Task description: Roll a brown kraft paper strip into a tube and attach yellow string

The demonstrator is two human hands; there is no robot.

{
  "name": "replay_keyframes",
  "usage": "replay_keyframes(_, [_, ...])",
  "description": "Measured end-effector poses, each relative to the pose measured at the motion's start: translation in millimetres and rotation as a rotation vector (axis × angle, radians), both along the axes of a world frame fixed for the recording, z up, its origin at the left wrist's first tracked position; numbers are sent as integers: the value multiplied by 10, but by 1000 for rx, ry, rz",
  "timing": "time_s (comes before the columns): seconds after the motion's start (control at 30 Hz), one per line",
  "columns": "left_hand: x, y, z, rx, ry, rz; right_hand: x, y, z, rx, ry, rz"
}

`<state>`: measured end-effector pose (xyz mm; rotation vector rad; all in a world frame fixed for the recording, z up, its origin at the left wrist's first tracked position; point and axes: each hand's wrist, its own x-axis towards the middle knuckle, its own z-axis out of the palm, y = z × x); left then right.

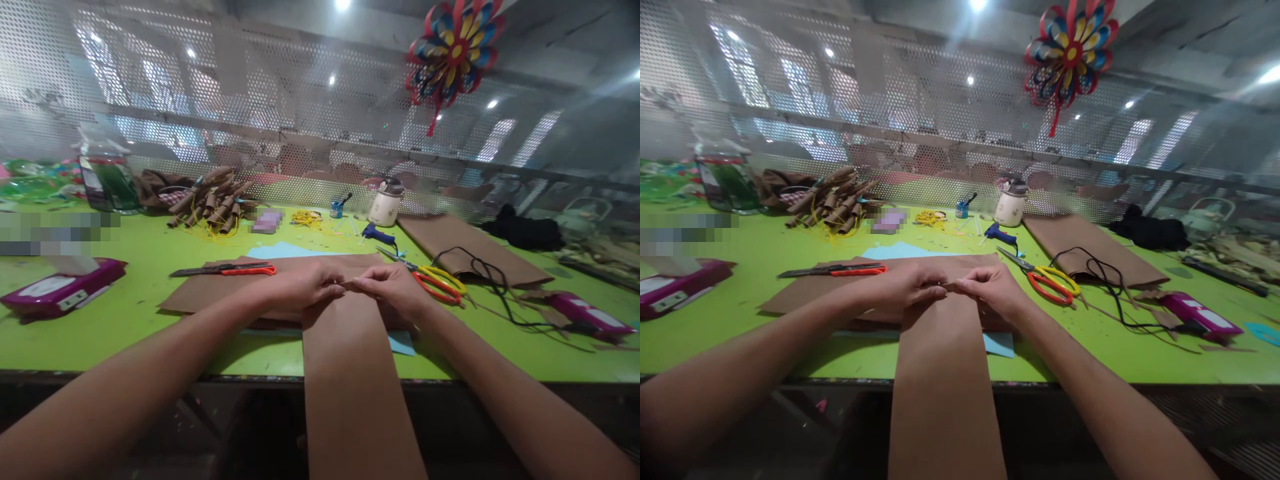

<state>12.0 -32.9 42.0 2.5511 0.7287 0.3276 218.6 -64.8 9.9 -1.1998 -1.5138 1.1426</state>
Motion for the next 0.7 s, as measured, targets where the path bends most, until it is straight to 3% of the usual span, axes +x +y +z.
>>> replay_keyframes(0.23, [-19,60,-33,-85,-27,0,20,9,15,74,-49,12])
replay_keyframes(0.4, [7,82,-48,-97,-78,-46,1,32,39,159,-117,121])
replay_keyframes(0.7, [-14,71,-77,53,-1,4,1,12,43,154,-102,-20])
